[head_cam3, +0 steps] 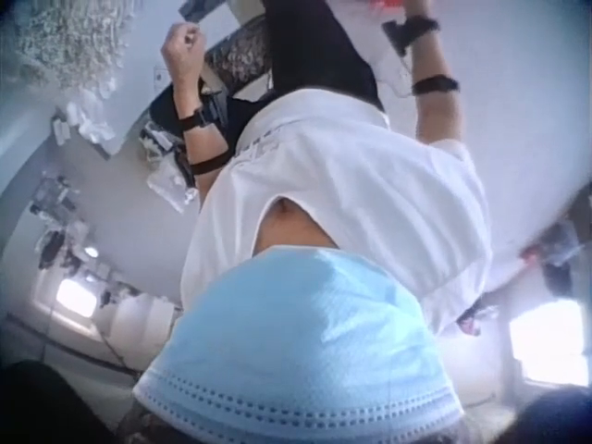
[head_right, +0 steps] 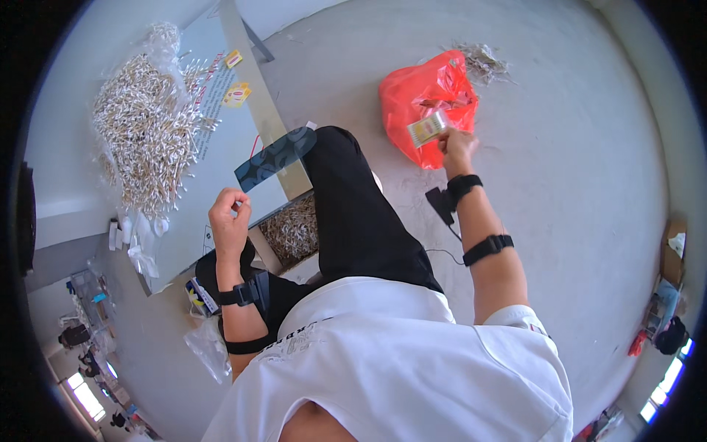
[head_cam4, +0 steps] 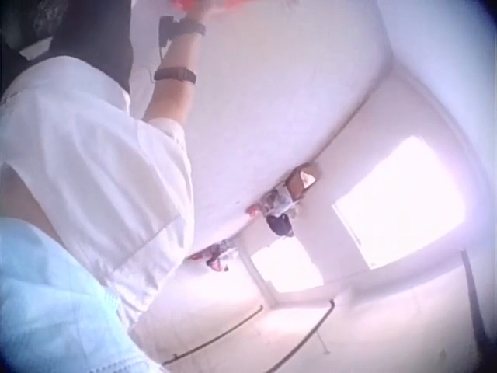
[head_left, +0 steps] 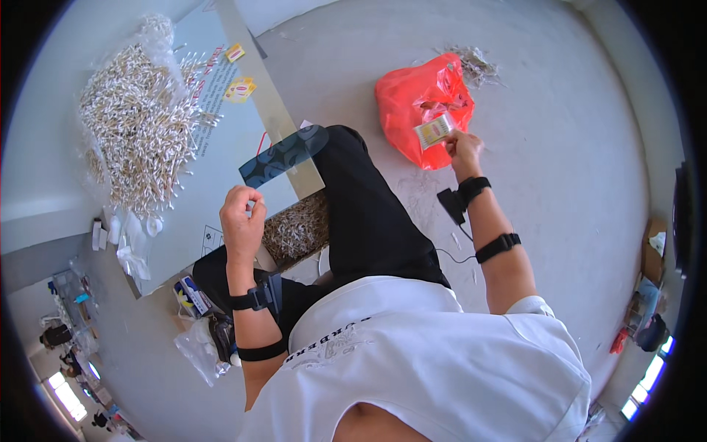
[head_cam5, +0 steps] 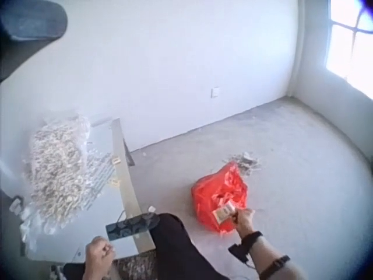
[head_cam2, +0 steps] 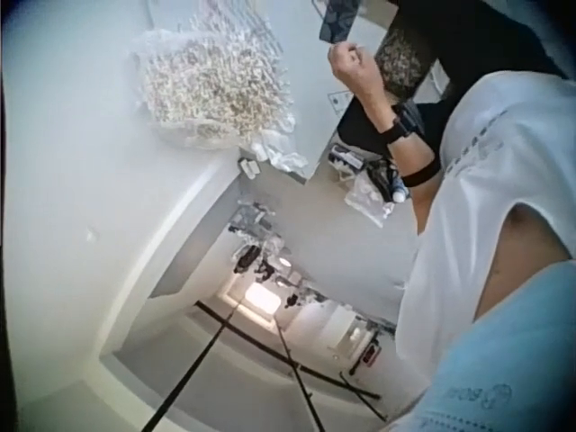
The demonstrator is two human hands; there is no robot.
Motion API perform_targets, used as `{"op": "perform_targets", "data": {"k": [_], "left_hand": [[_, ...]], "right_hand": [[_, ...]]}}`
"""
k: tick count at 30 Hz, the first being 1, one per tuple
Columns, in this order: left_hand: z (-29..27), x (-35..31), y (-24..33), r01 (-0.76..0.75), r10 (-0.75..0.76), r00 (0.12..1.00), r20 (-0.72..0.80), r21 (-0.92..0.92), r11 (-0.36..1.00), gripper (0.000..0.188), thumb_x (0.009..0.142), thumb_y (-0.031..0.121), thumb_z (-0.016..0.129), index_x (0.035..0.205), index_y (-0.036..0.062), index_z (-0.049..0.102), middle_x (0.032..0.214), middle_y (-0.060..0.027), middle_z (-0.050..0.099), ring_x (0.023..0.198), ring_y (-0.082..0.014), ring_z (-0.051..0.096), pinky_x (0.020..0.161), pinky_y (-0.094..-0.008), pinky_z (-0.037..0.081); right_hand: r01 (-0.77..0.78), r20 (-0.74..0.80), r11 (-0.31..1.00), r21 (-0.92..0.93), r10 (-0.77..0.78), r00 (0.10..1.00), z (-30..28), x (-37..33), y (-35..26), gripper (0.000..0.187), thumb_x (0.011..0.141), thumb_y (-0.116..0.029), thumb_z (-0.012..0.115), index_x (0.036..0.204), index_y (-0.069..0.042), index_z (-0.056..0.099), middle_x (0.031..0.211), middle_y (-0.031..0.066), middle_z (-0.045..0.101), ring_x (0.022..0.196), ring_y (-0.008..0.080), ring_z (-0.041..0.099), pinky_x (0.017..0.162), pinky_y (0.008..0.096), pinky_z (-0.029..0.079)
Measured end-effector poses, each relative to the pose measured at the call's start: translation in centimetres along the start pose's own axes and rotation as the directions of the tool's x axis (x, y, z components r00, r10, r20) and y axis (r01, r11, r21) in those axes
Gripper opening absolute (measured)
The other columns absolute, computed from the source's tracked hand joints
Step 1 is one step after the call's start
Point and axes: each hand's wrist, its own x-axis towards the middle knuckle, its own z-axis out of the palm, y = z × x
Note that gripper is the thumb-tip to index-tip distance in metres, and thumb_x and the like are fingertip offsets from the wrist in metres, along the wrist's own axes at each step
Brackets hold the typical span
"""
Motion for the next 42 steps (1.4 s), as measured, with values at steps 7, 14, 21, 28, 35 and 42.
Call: {"op": "perform_targets", "data": {"k": [7, 14, 21, 28, 35, 42], "left_hand": [[1.4, 0.0, 0.2, 0.05, -0.048, 0.997, 0.06, -0.036, 0.998, 0.009, 0.075, -0.006, 0.06, 0.078, 0.0001, 0.055, 0.077, -0.0094, 0.058, 0.069, -0.0221, 0.059, 0.057, -0.0298, 0.045], [0.6, -1.6, -2.8, 0.159, -0.153, 0.984, 0.087, -0.065, 0.985, 0.004, 0.078, -0.001, 0.061, 0.079, -0.0001, 0.057, 0.075, -0.0135, 0.057, 0.069, -0.0272, 0.057, 0.063, -0.0344, 0.046], [-1.5, -3.9, -3.4, 0.204, -0.202, 0.979, 0.03, -0.079, 0.976, 0.005, 0.08, 0.004, 0.062, 0.081, -0.0013, 0.059, 0.078, -0.0142, 0.059, 0.073, -0.0265, 0.061, 0.066, -0.0352, 0.048], [-8.6, -8.4, -8.3, 0.413, -0.445, 0.86, -0.249, -0.174, 0.894, 0.008, 0.08, 0.006, 0.064, 0.083, -0.0013, 0.064, 0.07, -0.0084, 0.064, 0.066, -0.0157, 0.06, 0.063, -0.0301, 0.047], [-17.5, -7.2, -19.8, 0.563, -0.444, 0.647, -0.62, -0.003, 0.826, 0.01, 0.077, 0.013, 0.065, 0.081, 0.0045, 0.07, 0.076, -0.0165, 0.067, 0.071, -0.0325, 0.065, 0.066, -0.0397, 0.051], [-17.9, -2.0, -24.4, 0.636, -0.433, 0.713, -0.551, 0.248, 0.731, 0.011, 0.076, 0.01, 0.06, 0.077, 0.0073, 0.071, 0.081, -0.0166, 0.069, 0.078, -0.0348, 0.066, 0.07, -0.0432, 0.053]], "right_hand": [[0.021, -0.323, 0.946, 0.322, 0.089, 0.942, -0.1, 7.0, 1.1, 0.006, 0.084, 0.008, 0.054, 0.089, 0.011, 0.054, 0.071, 0.0161, 0.06, 0.055, 0.0264, 0.062, 0.05, 0.0309, 0.054], [-0.05, 0.26, 0.997, -0.06, 0.064, 0.963, -1.9, 6.0, 6.8, 0.015, 0.077, 0.0, 0.061, 0.068, -0.009, 0.055, 0.065, 0.0014, 0.057, 0.058, 0.0129, 0.057, 0.052, 0.0248, 0.047], [-0.099, 0.614, 0.995, 0.0, 0.078, 0.785, 4.4, -3.0, -0.9, 0.01, 0.089, -0.005, 0.06, 0.097, -0.001, 0.066, 0.086, 0.0076, 0.068, 0.07, 0.0127, 0.062, 0.06, 0.0221, 0.049], [0.3, 0.845, 0.945, -0.127, -0.055, 0.532, 11.8, -20.3, -3.5, 0.015, 0.093, -0.008, 0.058, 0.104, -0.001, 0.066, 0.09, 0.0064, 0.069, 0.071, 0.009, 0.06, 0.063, 0.0206, 0.049], [0.399, 0.925, 0.85, -0.344, 0.234, 0.3, 13.7, -26.4, 2.6, 0.011, 0.09, -0.005, 0.057, 0.095, 0.002, 0.065, 0.082, 0.0056, 0.067, 0.067, 0.0085, 0.058, 0.06, 0.0205, 0.045], [0.422, 0.898, 0.799, -0.428, 0.325, 0.297, 14.9, -26.7, 4.4, 0.012, 0.091, -0.006, 0.057, 0.096, 0.001, 0.065, 0.083, 0.0071, 0.068, 0.067, 0.0082, 0.059, 0.06, 0.0201, 0.046]]}}
